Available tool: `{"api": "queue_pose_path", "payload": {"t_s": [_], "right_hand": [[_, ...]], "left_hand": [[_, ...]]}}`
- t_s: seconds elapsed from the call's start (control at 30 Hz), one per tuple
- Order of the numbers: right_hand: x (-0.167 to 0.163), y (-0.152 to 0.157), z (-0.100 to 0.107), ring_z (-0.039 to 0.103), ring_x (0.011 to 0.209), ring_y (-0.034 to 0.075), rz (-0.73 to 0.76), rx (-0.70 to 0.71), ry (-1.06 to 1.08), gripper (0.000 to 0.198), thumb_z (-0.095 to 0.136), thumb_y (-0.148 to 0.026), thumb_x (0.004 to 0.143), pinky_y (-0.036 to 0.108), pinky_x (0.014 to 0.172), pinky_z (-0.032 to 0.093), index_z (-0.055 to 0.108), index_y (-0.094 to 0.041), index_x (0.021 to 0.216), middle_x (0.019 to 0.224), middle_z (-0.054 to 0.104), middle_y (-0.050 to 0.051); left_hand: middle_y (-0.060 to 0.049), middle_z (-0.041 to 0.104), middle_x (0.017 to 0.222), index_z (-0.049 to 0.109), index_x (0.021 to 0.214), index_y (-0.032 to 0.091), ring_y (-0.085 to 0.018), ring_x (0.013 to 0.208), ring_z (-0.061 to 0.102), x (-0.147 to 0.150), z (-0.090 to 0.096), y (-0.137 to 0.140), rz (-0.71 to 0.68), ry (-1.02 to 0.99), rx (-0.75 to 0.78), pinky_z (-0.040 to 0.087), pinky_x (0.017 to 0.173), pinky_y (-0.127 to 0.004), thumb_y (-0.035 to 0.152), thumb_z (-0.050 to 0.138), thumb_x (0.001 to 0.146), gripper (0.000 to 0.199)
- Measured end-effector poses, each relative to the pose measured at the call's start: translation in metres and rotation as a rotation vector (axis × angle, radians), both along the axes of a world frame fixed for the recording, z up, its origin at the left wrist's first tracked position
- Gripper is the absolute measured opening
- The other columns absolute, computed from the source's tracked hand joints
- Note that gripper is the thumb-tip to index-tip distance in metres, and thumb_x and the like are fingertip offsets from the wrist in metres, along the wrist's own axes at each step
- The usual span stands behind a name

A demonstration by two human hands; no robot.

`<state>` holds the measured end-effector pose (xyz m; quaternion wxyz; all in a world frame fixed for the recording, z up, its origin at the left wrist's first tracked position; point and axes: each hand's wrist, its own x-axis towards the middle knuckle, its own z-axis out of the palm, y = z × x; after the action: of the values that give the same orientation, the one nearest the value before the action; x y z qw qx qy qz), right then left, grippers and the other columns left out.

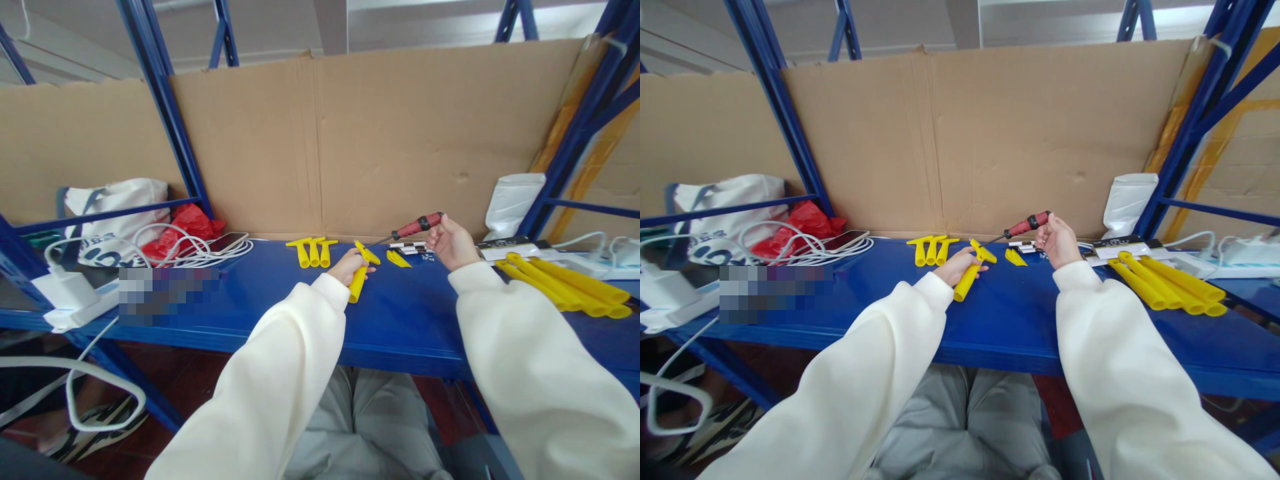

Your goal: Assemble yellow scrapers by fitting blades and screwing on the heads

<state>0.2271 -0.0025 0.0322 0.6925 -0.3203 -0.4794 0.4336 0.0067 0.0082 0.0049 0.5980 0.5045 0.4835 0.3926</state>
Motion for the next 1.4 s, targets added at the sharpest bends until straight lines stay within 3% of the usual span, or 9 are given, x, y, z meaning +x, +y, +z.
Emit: {"api": "queue_pose_path", "payload": {"t_s": [0.23,0.53,0.9,1.23,1.4], "right_hand": [[-0.002,0.001,0.000,0.046,0.046,0.008,-0.066,0.032,0.027,0.044,0.080,-0.053,0.063,0.022,0.040,0.035,0.049,-0.024,0.073,0.057,0.047,-0.007],[0.004,0.006,-0.001,0.043,0.042,0.011,-0.023,-0.002,-0.005,0.047,0.076,-0.060,0.065,0.026,0.038,0.038,0.047,-0.024,0.066,0.047,0.040,-0.006],[-0.006,-0.002,0.002,0.039,0.035,0.009,-0.061,-0.012,-0.004,0.048,0.072,-0.066,0.065,0.023,0.035,0.035,0.061,-0.022,0.081,0.040,0.033,-0.009],[-0.004,-0.004,0.003,0.054,0.043,0.012,-0.041,-0.031,0.011,0.037,0.071,-0.055,0.075,0.023,0.040,0.043,0.059,-0.020,0.082,0.049,0.053,-0.003],[-0.003,-0.001,0.001,0.053,0.043,0.011,-0.050,-0.053,0.018,0.034,0.069,-0.051,0.078,0.022,0.039,0.044,0.053,-0.021,0.074,0.055,0.059,-0.001]], "left_hand": [[-0.008,0.064,0.120,0.045,0.121,0.021,-0.012,0.070,0.068,0.000,-0.003,0.003,0.007,-0.011,-0.002,0.041,0.045,-0.019,-0.003,0.046,0.076,0.052],[-0.007,0.065,0.118,0.047,0.121,0.022,-0.014,0.075,0.069,0.000,-0.002,0.003,0.016,0.006,0.004,0.044,0.047,-0.019,-0.001,0.050,0.074,0.052],[-0.007,0.064,0.120,0.047,0.120,0.021,-0.013,0.072,0.068,0.000,0.000,0.000,0.014,0.007,-0.001,0.042,0.047,-0.019,-0.002,0.048,0.079,0.048],[-0.008,0.062,0.125,0.047,0.122,0.021,-0.014,0.074,0.070,0.000,-0.002,0.003,0.007,0.015,0.014,0.043,0.046,-0.020,-0.002,0.049,0.076,0.052],[-0.008,0.062,0.125,0.045,0.123,0.021,-0.014,0.073,0.070,0.000,-0.002,0.002,0.006,0.010,0.013,0.042,0.044,-0.020,-0.003,0.048,0.076,0.052]]}}
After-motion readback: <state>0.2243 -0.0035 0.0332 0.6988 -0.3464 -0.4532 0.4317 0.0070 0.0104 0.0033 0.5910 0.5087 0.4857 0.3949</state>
